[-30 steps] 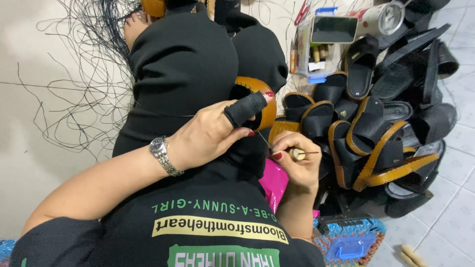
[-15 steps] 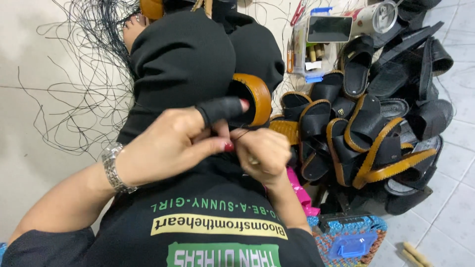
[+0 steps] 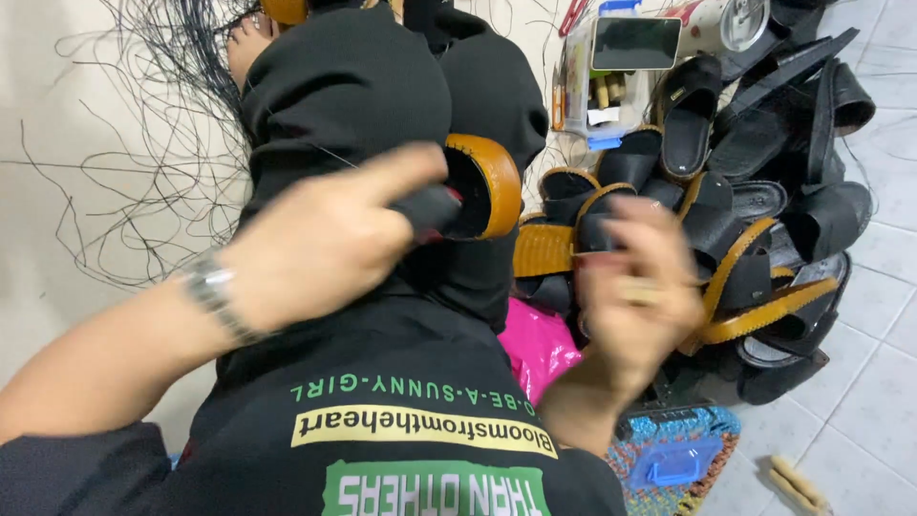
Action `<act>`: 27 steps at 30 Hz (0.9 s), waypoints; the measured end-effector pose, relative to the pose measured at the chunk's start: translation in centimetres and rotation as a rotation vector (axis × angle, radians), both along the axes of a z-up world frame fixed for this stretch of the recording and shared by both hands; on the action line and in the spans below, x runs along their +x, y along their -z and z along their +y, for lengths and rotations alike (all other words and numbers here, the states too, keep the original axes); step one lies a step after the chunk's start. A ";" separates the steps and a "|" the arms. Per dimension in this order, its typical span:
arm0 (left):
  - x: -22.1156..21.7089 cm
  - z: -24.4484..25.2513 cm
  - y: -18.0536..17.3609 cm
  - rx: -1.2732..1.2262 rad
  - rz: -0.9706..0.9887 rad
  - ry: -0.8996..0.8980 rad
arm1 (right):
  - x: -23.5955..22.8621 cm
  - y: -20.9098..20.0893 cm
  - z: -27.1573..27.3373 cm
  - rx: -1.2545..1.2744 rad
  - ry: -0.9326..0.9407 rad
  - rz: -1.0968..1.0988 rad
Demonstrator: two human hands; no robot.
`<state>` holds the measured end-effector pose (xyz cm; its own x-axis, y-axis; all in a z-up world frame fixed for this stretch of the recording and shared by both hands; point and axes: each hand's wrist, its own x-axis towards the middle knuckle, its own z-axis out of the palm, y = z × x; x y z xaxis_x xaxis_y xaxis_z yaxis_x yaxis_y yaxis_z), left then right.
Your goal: The person sits on the floor and hand-sews a black and brown sandal using a needle and thread. They repeatedly push the needle through the sandal's sole and pull the thread to secure the stitching. A pile of similar sandals is visible nearby.
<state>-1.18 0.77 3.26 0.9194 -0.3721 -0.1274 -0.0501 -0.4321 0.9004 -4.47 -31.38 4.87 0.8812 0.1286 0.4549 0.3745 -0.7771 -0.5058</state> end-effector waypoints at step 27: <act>-1.0 -5.3 5.7 0.213 -0.731 -0.161 | -0.5 7.3 6.1 0.593 -0.079 0.349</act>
